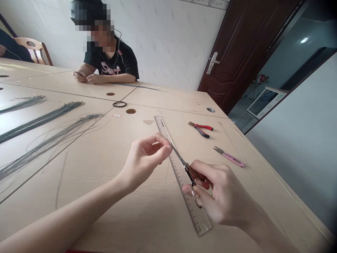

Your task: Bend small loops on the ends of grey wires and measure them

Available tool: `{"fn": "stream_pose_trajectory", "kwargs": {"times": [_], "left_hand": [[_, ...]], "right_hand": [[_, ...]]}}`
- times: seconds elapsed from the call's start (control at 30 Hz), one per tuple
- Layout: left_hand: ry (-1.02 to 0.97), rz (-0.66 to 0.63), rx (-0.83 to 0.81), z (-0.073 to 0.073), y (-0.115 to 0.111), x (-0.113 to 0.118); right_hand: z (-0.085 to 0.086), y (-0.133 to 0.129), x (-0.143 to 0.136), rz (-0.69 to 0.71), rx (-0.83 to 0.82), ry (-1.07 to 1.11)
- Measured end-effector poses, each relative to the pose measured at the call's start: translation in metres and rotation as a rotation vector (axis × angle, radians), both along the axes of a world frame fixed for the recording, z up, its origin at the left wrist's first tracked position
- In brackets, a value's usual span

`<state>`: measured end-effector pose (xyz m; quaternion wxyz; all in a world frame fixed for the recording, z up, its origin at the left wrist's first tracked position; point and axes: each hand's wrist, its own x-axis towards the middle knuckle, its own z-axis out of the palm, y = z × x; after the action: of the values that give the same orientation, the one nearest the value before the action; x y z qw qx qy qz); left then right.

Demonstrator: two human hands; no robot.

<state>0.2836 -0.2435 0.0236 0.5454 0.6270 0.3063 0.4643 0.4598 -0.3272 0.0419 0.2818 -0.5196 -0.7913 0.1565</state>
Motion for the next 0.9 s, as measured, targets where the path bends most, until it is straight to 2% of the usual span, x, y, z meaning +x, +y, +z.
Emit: {"fn": "stream_pose_trajectory", "kwargs": {"times": [0.23, 0.57, 0.9], "left_hand": [[-0.001, -0.03, -0.002, 0.0004, 0.0008, -0.0001], [-0.006, -0.061, 0.004, 0.0022, 0.0015, 0.0006], [-0.012, -0.086, -0.001, 0.0034, 0.0007, -0.0007]], "right_hand": [[0.0019, -0.0027, -0.0002, -0.018, -0.052, 0.001], [0.0023, -0.003, 0.0012, -0.022, -0.016, -0.052], [0.0057, -0.0037, 0.0029, -0.016, -0.067, -0.052]]}}
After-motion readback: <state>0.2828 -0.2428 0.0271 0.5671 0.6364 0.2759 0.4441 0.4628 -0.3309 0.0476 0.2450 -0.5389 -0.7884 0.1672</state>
